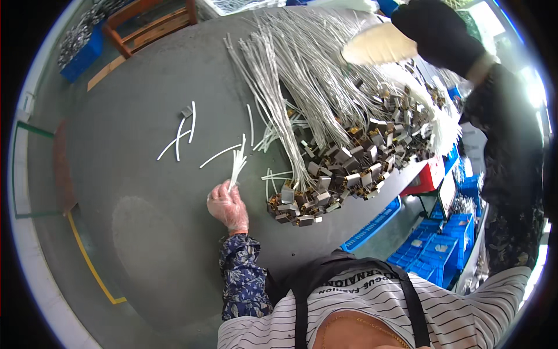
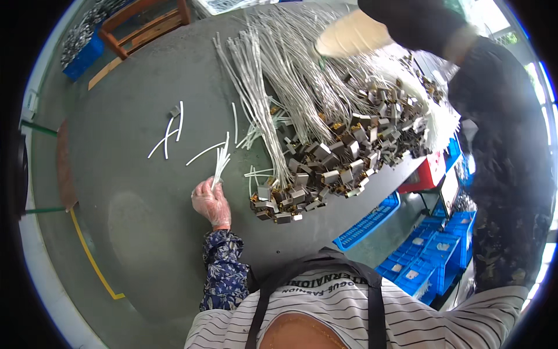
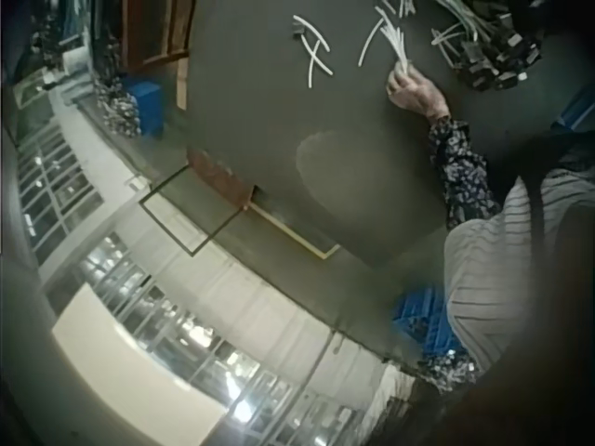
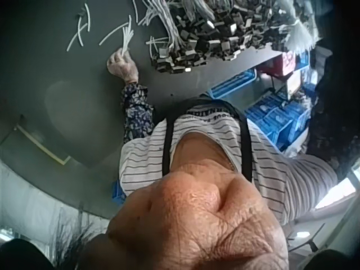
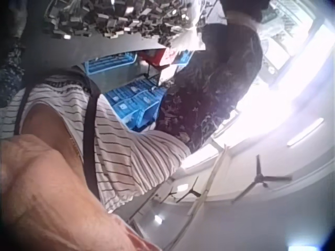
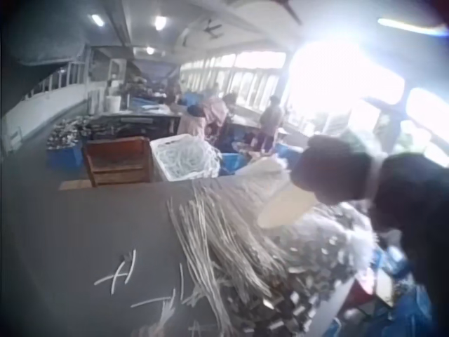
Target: Sorting and bundling electronic wire harnesses at an assembly station.
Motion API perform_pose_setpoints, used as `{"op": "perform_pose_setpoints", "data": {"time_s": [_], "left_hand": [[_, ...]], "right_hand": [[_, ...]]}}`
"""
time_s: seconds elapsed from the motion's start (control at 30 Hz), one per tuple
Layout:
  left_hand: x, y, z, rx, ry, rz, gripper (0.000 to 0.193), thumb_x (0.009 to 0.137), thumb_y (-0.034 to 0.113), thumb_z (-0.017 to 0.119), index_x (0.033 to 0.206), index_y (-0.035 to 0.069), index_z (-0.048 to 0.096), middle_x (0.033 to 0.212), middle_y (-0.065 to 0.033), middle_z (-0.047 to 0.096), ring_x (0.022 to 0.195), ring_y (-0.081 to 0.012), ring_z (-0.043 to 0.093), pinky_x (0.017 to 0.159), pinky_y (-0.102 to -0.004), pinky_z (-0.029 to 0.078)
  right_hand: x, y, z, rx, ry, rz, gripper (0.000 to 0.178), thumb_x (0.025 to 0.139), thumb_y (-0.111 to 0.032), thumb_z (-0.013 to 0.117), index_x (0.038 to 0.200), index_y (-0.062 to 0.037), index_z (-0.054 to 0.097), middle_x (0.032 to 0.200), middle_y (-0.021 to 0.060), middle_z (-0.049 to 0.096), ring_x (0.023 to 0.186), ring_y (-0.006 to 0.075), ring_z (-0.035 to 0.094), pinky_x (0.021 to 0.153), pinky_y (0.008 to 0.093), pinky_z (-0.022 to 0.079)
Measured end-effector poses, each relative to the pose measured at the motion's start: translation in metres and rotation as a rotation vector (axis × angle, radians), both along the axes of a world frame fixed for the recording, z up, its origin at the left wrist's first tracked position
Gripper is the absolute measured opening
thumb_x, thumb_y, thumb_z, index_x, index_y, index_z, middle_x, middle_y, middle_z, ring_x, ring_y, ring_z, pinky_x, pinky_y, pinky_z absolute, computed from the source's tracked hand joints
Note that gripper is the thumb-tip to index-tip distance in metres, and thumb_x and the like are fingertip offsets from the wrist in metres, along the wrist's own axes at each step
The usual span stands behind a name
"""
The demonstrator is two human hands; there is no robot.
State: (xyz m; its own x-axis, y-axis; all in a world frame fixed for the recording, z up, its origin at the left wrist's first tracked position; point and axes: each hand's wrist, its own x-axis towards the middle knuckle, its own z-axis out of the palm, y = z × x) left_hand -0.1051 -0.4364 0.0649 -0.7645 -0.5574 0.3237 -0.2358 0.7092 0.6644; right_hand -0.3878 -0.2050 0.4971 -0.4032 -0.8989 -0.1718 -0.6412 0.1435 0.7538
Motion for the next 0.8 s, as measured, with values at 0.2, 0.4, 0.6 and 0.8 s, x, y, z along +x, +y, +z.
{"op": "perform_pose_setpoints", "data": {"time_s": [0.2,0.4,0.6,0.8], "left_hand": [[-0.002,0.005,0.003,-0.029,-0.03,0.014,0.015,0.078,0.013,0.069,0.092,0.007,0.066,0.09,-0.009,0.061,0.086,-0.03,0.057,0.075,-0.0429,0.045],[0.002,0.006,0.004,-0.082,-0.037,-0.03,0.018,0.084,0.02,0.062,0.093,0.005,0.065,0.092,-0.0121,0.062,0.086,-0.0308,0.058,0.075,-0.0436,0.045],[0.001,0.007,-0.001,-0.141,-0.047,-0.015,0.017,0.082,0.016,0.065,0.093,0.003,0.064,0.091,-0.0116,0.062,0.087,-0.031,0.057,0.075,-0.0439,0.045],[0.0,0.007,-0.001,-0.113,-0.094,-0.004,0.02,0.081,0.018,0.063,0.093,0.002,0.065,0.092,-0.0127,0.062,0.086,-0.031,0.058,0.076,-0.0437,0.046]], "right_hand": [[0.042,0.056,0.038,-0.196,-0.035,-0.211,0.006,0.067,-0.006,0.06,0.066,-0.0113,0.058,0.067,0.0033,0.056,0.063,0.0229,0.054,0.059,0.0356,0.044],[0.038,0.12,0.055,-0.647,-0.08,-0.588,0.006,0.067,-0.007,0.064,0.071,-0.0084,0.059,0.068,0.0014,0.056,0.064,0.017,0.055,0.054,0.0348,0.044],[0.004,0.209,0.016,-0.755,-0.023,-0.867,0.016,0.066,-0.007,0.068,0.079,-0.0075,0.059,0.075,0.0018,0.058,0.071,0.0173,0.056,0.061,0.0341,0.044],[-0.002,0.261,-0.012,-0.821,-0.03,-1.026,0.027,0.064,-0.007,0.072,0.088,-0.0065,0.06,0.082,0.0022,0.059,0.077,0.0176,0.057,0.069,0.0335,0.044]]}}
